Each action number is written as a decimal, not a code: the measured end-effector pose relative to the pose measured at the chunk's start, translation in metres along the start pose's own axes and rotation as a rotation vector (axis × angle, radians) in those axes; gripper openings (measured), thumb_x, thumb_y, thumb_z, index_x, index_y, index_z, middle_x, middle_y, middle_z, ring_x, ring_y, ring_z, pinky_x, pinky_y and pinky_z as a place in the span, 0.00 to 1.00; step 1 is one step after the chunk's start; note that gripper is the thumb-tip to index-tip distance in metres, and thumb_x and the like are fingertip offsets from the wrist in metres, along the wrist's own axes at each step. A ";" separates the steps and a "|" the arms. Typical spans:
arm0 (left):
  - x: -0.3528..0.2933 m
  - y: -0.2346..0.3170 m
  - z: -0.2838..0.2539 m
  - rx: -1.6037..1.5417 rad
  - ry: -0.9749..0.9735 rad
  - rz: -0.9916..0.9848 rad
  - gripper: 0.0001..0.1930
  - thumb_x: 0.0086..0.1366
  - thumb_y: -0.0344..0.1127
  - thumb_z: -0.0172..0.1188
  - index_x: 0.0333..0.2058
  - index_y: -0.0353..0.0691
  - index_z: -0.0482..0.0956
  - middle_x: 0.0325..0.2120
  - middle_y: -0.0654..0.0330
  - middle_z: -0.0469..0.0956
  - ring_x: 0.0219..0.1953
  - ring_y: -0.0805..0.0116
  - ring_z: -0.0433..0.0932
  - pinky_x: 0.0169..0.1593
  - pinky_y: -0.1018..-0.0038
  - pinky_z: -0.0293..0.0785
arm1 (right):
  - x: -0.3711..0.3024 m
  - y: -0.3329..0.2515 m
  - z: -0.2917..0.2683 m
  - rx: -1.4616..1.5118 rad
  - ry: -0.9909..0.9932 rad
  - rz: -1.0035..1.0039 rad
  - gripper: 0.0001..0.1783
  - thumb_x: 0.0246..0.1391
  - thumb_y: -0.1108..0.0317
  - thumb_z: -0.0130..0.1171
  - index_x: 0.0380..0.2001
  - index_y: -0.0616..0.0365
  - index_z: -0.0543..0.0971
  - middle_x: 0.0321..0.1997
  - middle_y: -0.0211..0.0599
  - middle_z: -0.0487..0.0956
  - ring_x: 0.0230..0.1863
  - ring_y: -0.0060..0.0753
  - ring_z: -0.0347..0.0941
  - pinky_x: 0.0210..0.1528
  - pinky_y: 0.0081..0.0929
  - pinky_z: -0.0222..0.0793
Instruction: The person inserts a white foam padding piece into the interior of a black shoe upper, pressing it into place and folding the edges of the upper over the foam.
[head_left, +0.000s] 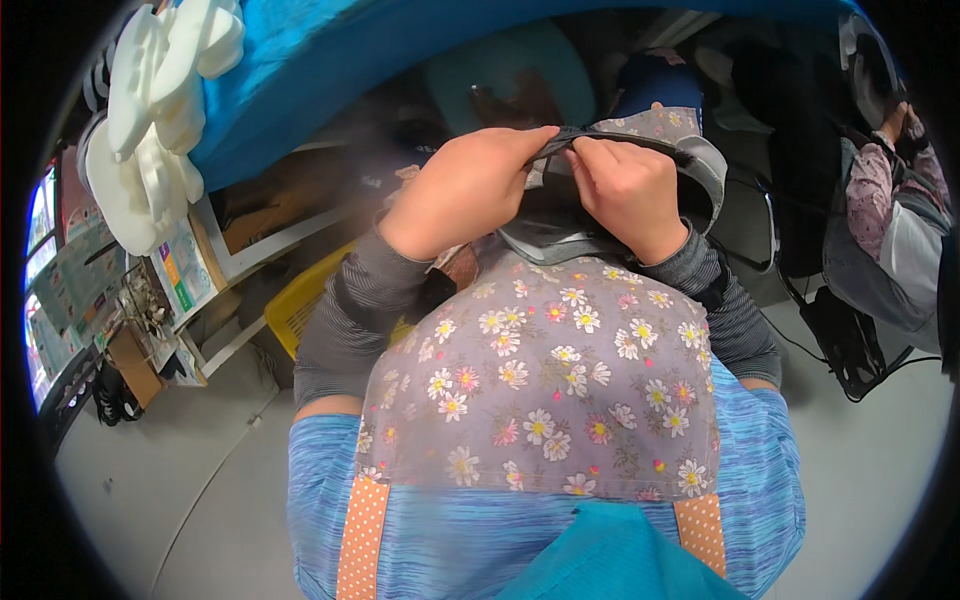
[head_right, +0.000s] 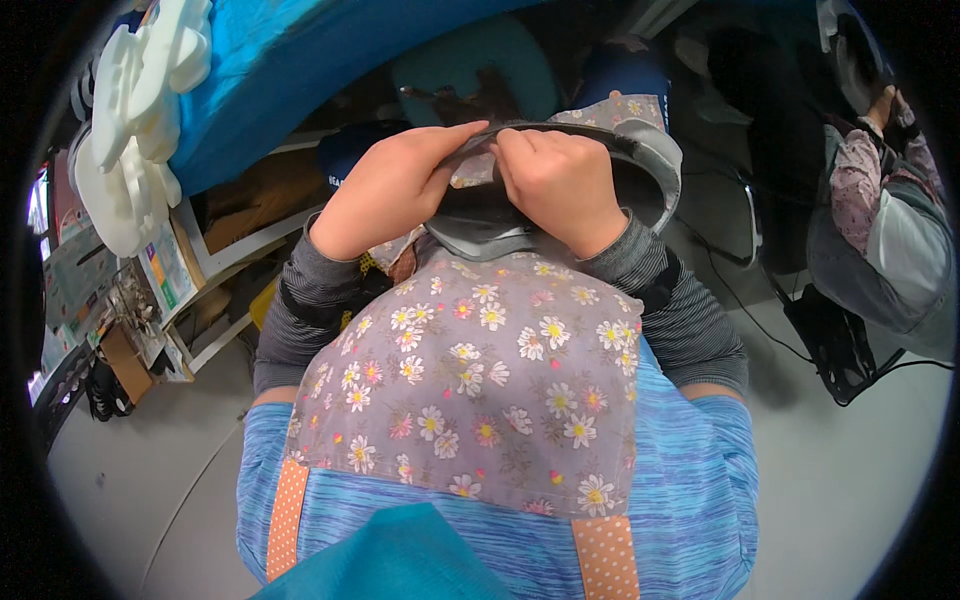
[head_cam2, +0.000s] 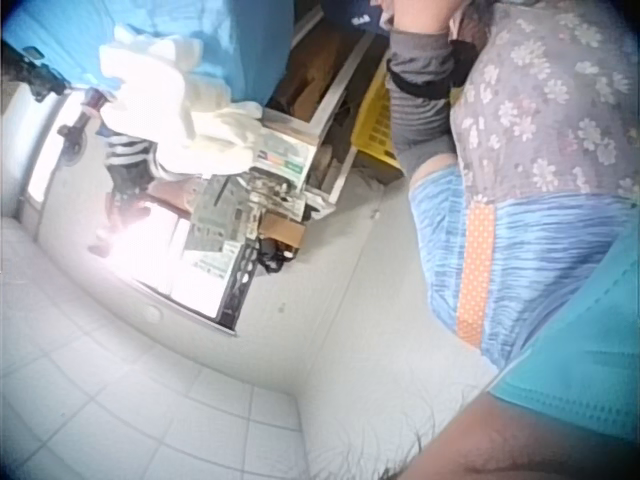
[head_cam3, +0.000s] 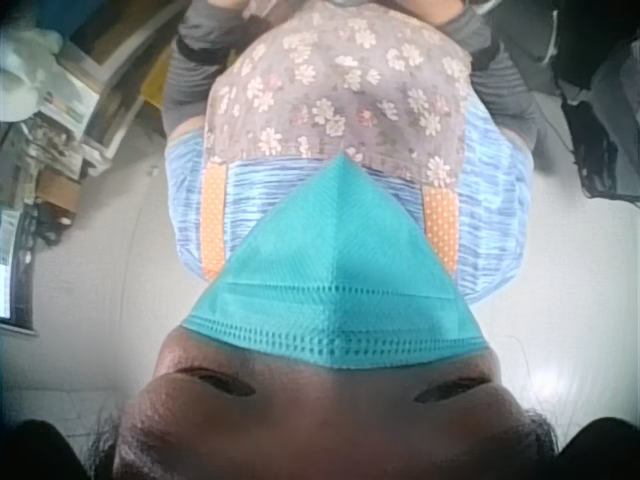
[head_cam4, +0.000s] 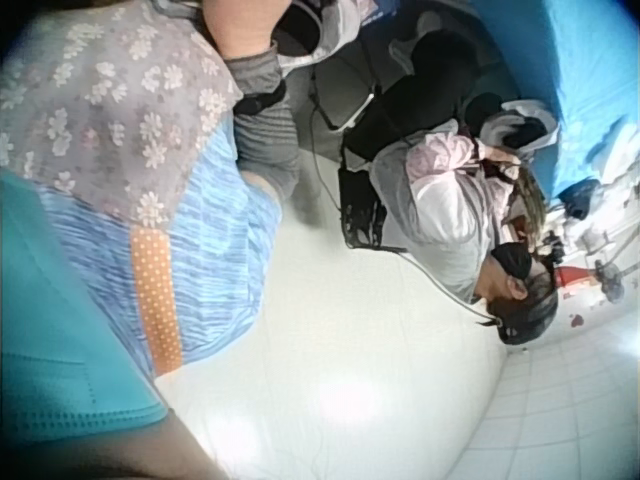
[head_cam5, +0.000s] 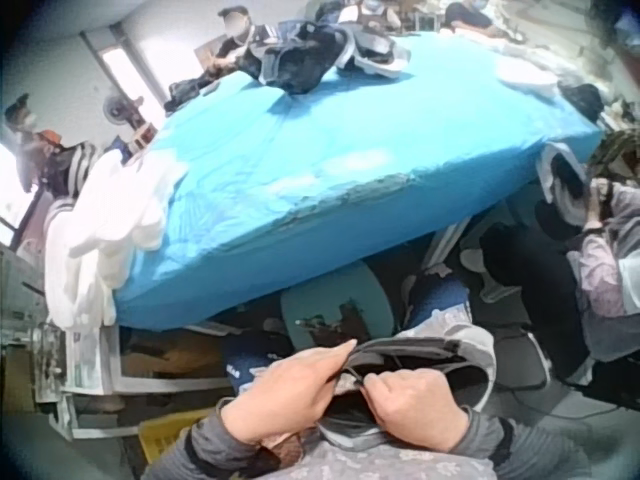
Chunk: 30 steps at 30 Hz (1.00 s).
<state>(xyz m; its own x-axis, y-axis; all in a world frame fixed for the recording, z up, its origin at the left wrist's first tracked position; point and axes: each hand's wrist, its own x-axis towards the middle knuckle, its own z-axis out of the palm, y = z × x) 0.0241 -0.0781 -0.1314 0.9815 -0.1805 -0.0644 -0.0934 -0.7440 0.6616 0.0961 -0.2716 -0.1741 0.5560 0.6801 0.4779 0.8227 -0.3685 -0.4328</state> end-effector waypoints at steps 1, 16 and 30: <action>0.002 0.002 -0.001 0.048 -0.010 -0.009 0.19 0.61 0.31 0.59 0.52 0.37 0.78 0.38 0.45 0.80 0.42 0.46 0.79 0.45 0.62 0.76 | 0.000 0.000 0.000 0.003 0.000 -0.002 0.08 0.51 0.68 0.64 0.23 0.55 0.75 0.19 0.34 0.76 0.22 0.35 0.76 0.24 0.30 0.71; 0.016 -0.013 0.003 -0.006 -0.024 0.023 0.18 0.63 0.28 0.58 0.53 0.41 0.78 0.39 0.45 0.81 0.39 0.46 0.80 0.44 0.64 0.77 | -0.006 0.005 -0.005 -0.055 -0.031 0.003 0.10 0.50 0.66 0.65 0.21 0.53 0.74 0.18 0.33 0.74 0.21 0.36 0.75 0.22 0.31 0.70; 0.021 -0.013 -0.006 0.182 -0.074 0.048 0.12 0.61 0.33 0.63 0.43 0.39 0.83 0.34 0.49 0.83 0.36 0.50 0.81 0.40 0.66 0.78 | -0.001 0.003 -0.026 -0.084 -0.067 0.070 0.16 0.47 0.58 0.69 0.20 0.54 0.75 0.20 0.33 0.75 0.24 0.36 0.74 0.25 0.30 0.69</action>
<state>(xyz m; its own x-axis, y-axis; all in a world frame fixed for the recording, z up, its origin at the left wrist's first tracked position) 0.0469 -0.0685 -0.1366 0.9608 -0.2603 -0.0956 -0.1750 -0.8365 0.5193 0.1014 -0.2898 -0.1554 0.6059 0.6905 0.3950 0.7905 -0.4670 -0.3962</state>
